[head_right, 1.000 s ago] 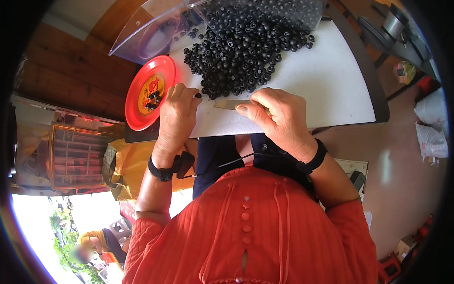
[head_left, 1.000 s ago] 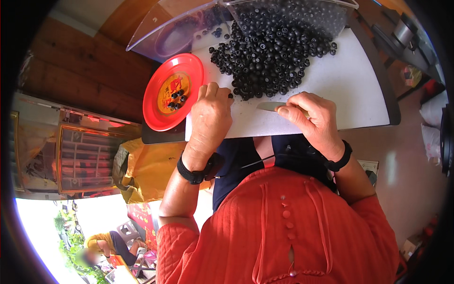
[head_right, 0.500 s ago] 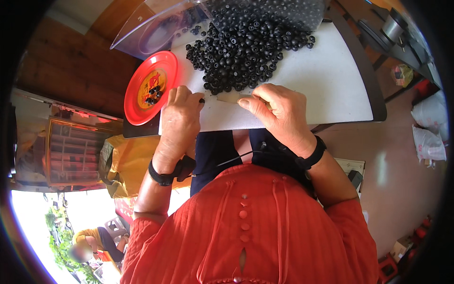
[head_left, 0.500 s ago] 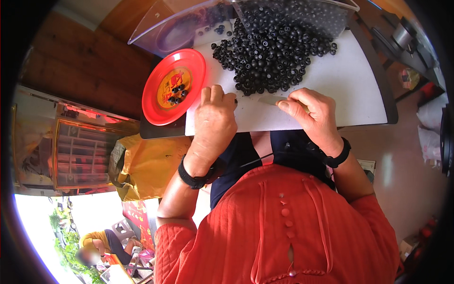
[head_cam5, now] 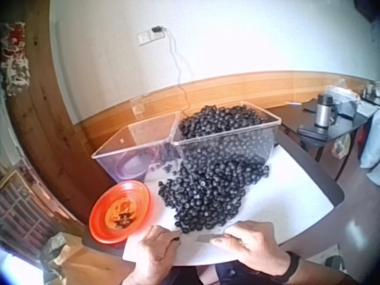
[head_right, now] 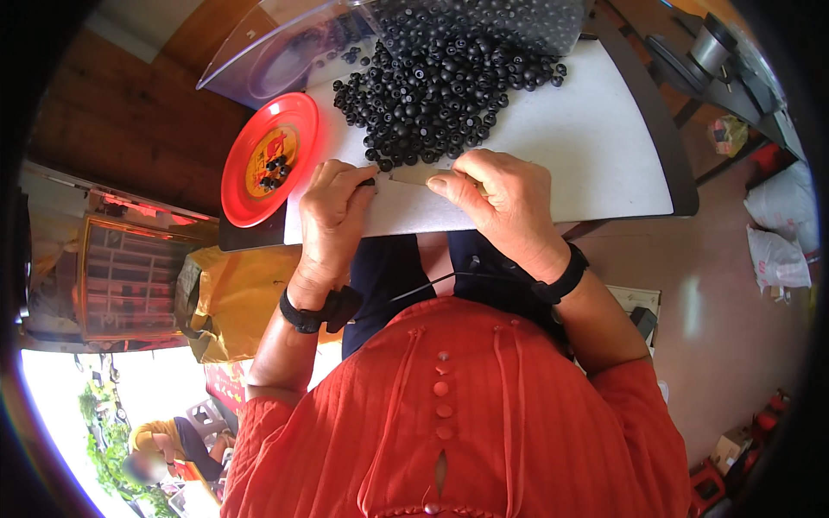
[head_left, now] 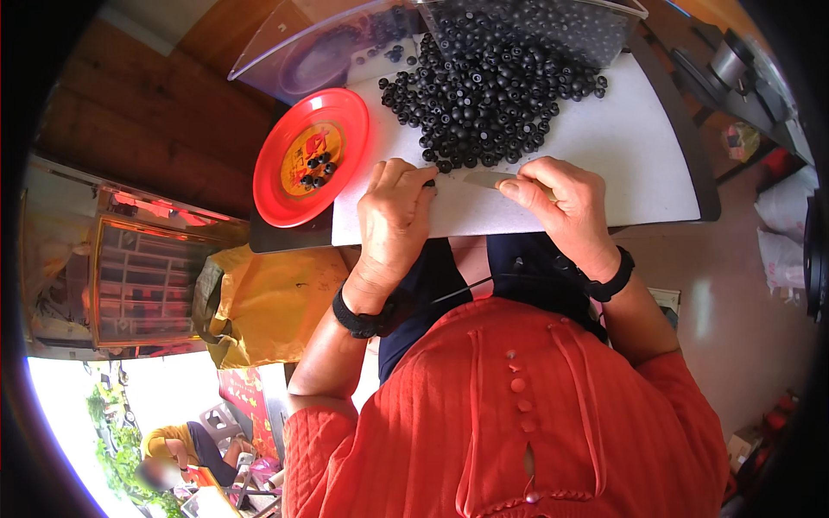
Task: Cutting and sorting dark berry-like seeds or pods on a table.
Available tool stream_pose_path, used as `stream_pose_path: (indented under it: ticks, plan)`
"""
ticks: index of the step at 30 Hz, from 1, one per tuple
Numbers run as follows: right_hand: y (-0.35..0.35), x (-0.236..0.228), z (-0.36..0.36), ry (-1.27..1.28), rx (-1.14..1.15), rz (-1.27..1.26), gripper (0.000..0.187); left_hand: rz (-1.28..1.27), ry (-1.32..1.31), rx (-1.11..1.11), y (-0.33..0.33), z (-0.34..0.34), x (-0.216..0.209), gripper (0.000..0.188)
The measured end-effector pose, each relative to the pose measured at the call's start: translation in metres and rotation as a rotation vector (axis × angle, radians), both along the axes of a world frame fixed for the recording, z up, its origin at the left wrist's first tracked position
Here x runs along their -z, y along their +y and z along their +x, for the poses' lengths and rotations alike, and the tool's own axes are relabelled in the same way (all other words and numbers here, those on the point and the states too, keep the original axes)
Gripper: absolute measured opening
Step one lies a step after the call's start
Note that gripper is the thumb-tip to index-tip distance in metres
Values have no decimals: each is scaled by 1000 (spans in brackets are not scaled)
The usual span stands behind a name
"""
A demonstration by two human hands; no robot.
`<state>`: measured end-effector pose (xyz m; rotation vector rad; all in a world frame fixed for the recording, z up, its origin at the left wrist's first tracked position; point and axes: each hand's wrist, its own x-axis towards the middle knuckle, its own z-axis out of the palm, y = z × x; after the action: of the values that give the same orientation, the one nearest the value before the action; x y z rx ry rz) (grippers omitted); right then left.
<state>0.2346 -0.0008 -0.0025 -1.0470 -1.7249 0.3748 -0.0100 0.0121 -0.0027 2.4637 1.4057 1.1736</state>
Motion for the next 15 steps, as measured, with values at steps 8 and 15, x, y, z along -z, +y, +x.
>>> stream_pose_path:
  ticks: [8, 15]
  plan:
    - [1, 0, 2, -39, 25, -2, 29, -409, -494, 134, -18, 9, -20, 24]
    - [1, -1, -1, 16, 0, -71, 29, -807, -1027, 348, -15, 21, -12, 26]
